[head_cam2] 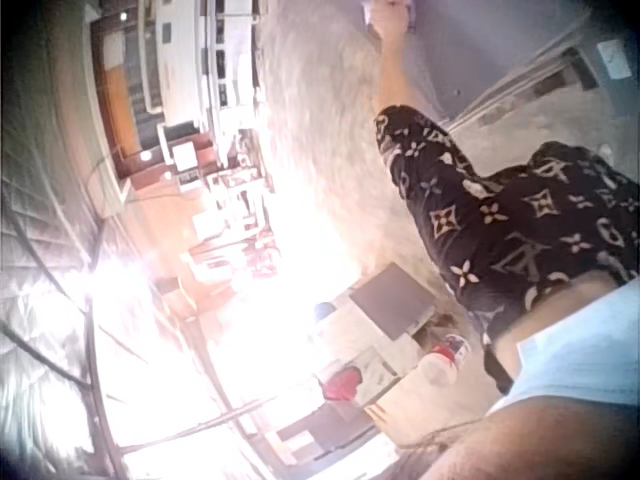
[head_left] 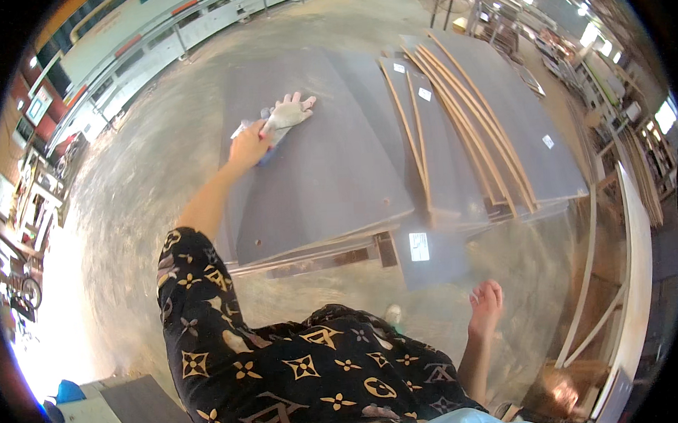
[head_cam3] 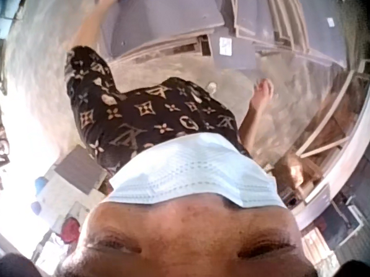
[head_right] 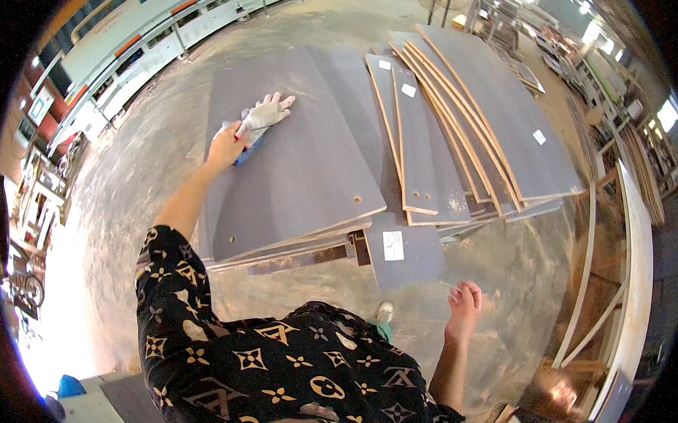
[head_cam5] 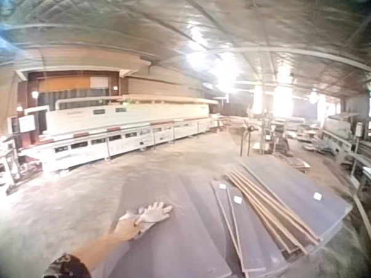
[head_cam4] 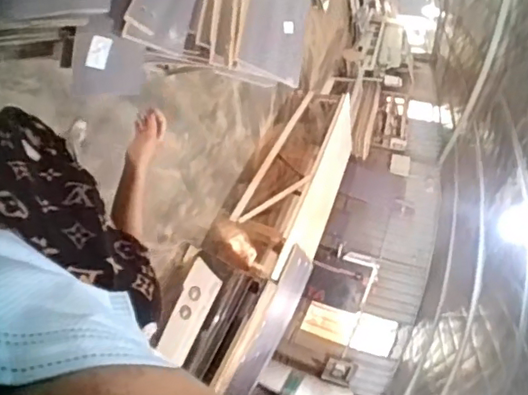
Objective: The person tears off small white labels from a roll and sticks them onto large flat panels on a workbench. They then pick up a panel and place it on a stack of similar panels.
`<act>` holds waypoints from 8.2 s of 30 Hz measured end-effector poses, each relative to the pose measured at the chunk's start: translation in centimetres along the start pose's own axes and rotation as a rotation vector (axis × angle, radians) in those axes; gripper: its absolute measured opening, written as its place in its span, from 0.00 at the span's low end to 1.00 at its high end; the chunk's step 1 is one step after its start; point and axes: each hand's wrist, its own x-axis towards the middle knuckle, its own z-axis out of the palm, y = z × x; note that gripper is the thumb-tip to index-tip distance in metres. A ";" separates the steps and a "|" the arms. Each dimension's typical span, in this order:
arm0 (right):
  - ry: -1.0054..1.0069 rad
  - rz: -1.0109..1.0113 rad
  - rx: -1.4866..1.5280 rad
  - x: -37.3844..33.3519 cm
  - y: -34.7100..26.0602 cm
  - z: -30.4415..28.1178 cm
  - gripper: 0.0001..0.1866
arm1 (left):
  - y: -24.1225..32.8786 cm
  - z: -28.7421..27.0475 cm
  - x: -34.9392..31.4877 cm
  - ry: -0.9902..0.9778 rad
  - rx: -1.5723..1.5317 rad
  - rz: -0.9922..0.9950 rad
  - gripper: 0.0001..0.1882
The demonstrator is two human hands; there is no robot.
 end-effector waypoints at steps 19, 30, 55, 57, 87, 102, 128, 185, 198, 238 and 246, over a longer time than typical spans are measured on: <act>-0.538 -0.935 -0.954 5.8 3.6 25.7 0.13 | -0.6 0.8 -3.8 0.103 0.199 0.513 0.12; -0.326 -0.618 -0.181 2.8 -0.3 22.7 0.04 | 16.0 2.1 -3.6 -0.363 -0.285 0.870 0.20; 0.759 -0.146 -0.947 -14.8 -2.7 -26.2 0.17 | 50.2 41.2 -43.6 -1.404 -0.636 1.127 0.09; 0.622 0.125 -0.542 -15.2 -0.8 -27.6 0.22 | 50.8 41.7 -45.6 -1.409 -0.694 1.167 0.08; 0.863 -0.194 0.108 12.2 -5.9 -43.0 0.27 | 69.0 56.4 -38.7 -2.213 -0.921 1.001 0.07; 0.531 -0.432 0.923 14.2 -3.9 -50.3 0.24 | 71.8 58.0 -39.5 -1.989 -0.765 1.314 0.12; 1.038 -0.721 0.714 16.0 -11.6 -50.2 0.24 | 71.3 52.5 -37.0 -2.603 -0.692 0.251 0.07; 0.919 -0.134 0.317 13.8 -10.6 -50.2 0.11 | 82.7 60.3 -36.9 -1.592 -0.820 1.807 0.21; 0.948 -0.064 -0.729 19.2 -16.5 -47.7 0.09 | 86.8 65.4 -33.1 -2.425 -0.442 0.319 0.17; 0.592 -0.405 -0.847 21.0 -26.3 -45.6 0.06 | 96.1 66.0 -37.1 -2.387 -1.293 -0.743 0.13; 0.773 -0.401 -0.057 22.7 -26.2 -50.5 0.08 | 102.1 67.6 -39.5 -2.409 -1.404 -0.305 0.06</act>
